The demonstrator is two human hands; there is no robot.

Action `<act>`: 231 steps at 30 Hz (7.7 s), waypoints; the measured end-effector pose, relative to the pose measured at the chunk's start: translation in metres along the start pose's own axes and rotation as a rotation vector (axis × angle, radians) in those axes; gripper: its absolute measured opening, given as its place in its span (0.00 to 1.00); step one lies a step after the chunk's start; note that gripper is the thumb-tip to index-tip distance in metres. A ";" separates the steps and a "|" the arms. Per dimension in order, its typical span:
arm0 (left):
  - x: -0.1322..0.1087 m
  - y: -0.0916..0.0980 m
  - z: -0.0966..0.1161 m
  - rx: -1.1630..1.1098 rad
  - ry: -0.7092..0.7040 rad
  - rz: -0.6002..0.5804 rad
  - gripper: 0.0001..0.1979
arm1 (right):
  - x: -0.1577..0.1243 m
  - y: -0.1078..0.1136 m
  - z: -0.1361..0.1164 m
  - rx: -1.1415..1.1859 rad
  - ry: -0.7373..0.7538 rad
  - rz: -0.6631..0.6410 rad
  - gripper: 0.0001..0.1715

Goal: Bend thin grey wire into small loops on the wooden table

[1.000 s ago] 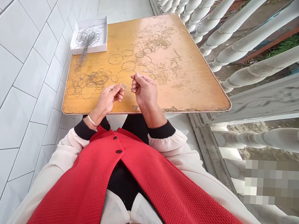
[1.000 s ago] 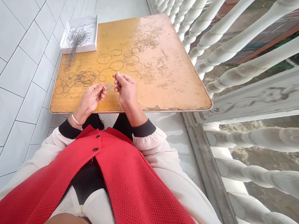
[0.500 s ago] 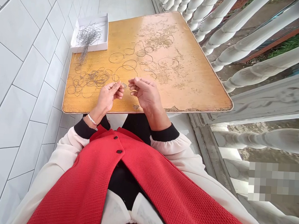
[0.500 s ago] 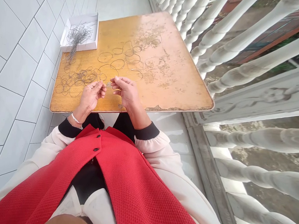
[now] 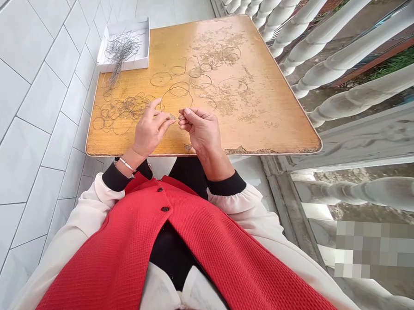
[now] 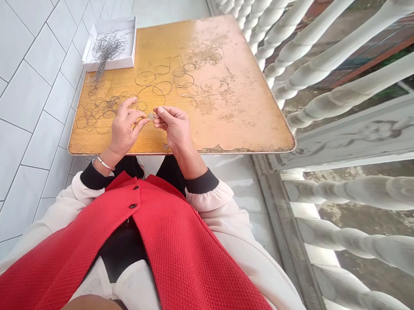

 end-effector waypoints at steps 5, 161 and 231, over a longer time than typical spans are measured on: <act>-0.003 -0.002 -0.003 0.014 -0.018 -0.005 0.07 | 0.001 0.000 0.002 0.032 0.024 0.026 0.13; -0.020 -0.018 -0.042 0.658 -0.496 -0.615 0.25 | -0.027 0.025 0.006 -1.008 0.910 -0.529 0.12; 0.065 -0.075 -0.044 0.739 -0.718 -0.471 0.13 | 0.083 0.021 -0.025 -1.087 0.911 -0.313 0.12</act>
Point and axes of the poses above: each hand's wrist, its own x-axis towards the middle knuckle, its own y-axis out of the back of the hand, z = x × y, the point moved 7 cm from there along x, towards the middle knuckle, and after that the axes turned 12 degrees about z, right-handed, at the moved point
